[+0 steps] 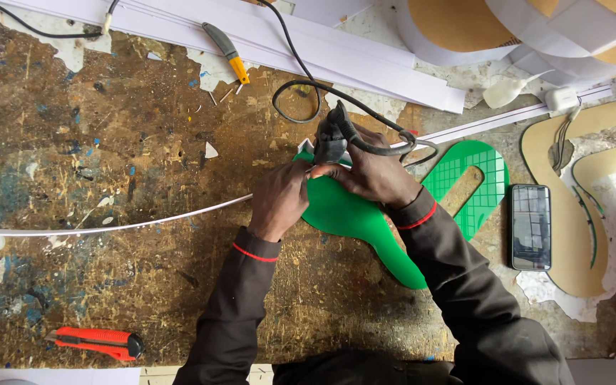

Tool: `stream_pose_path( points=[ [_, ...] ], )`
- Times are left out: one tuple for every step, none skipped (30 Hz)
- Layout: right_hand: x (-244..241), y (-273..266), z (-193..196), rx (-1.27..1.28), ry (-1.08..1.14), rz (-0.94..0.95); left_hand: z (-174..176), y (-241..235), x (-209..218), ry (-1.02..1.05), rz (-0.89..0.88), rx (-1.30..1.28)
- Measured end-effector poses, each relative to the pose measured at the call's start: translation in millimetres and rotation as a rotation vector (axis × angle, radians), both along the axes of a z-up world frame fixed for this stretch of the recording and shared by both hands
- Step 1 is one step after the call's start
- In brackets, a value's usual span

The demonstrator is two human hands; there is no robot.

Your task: The person assembles a three-dimensional sign by applying adhesive to a white plastic border strip and attaching it to the edge of a green acrylic letter-shaped piece, using a heat tool to soften the strip for bending.

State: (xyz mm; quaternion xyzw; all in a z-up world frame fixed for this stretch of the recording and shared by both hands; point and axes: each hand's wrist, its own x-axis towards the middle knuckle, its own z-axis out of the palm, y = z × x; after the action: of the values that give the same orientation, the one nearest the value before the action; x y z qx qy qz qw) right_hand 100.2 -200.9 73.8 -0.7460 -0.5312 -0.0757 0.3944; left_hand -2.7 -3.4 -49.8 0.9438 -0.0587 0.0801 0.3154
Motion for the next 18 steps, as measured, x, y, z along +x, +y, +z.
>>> stream_pose_path(
  points=[
    [-1, 2, 5, 0.002, -0.002, 0.0, 4, 0, 0, -0.002, 0.0, 0.002],
    [-3, 3, 9, -0.008, 0.011, -0.012, 8, 0, -1, 0.013, 0.005, 0.009],
    [-4, 3, 13, -0.018, 0.025, -0.024, 12, 0, -1, 0.028, 0.01, 0.015],
    [-5, 3, 4, -0.016, 0.021, -0.025, 11, 0, -1, 0.024, 0.009, 0.017],
    [-6, 3, -5, -0.009, 0.039, -0.042, 10, 0, 0, 0.027, 0.006, 0.023],
    [-6, 3, -15, -0.001, 0.056, -0.058, 9, 1, 0, 0.029, 0.004, 0.029],
    [-7, 5, -14, 0.001, 0.053, -0.058, 10, 1, 0, 0.025, 0.004, 0.031],
    [-8, 6, -14, 0.015, 0.06, -0.08, 11, 1, -1, 0.027, 0.006, 0.025],
    [-8, 7, -14, 0.029, 0.068, -0.103, 11, 1, -1, 0.03, 0.008, 0.02],
    [-8, 6, -22, 0.03, 0.065, -0.103, 12, 1, -2, 0.027, 0.007, 0.021],
    [-8, 5, -30, 0.027, 0.052, -0.118, 13, 1, -2, 0.033, 0.011, 0.026],
    [-6, 4, -37, 0.024, 0.035, -0.132, 15, 1, -1, 0.036, 0.015, 0.031],
    [-7, 3, -41, 0.026, 0.031, -0.133, 15, 0, -3, 0.031, 0.014, 0.032],
    [-6, 3, -44, 0.03, 0.047, -0.133, 17, 0, -3, 0.036, 0.008, 0.033],
    [-6, 4, -48, 0.034, 0.063, -0.133, 18, 1, -2, 0.041, 0.002, 0.034],
    [-7, 4, -45, 0.038, 0.059, -0.131, 20, 1, -2, 0.037, 0.004, 0.037],
    [-8, 4, -42, 0.032, 0.076, -0.138, 22, 0, -2, 0.037, 0.003, 0.033],
    [-10, 2, -40, 0.026, 0.095, -0.148, 24, -1, -2, 0.04, -0.001, 0.028]
  ],
)
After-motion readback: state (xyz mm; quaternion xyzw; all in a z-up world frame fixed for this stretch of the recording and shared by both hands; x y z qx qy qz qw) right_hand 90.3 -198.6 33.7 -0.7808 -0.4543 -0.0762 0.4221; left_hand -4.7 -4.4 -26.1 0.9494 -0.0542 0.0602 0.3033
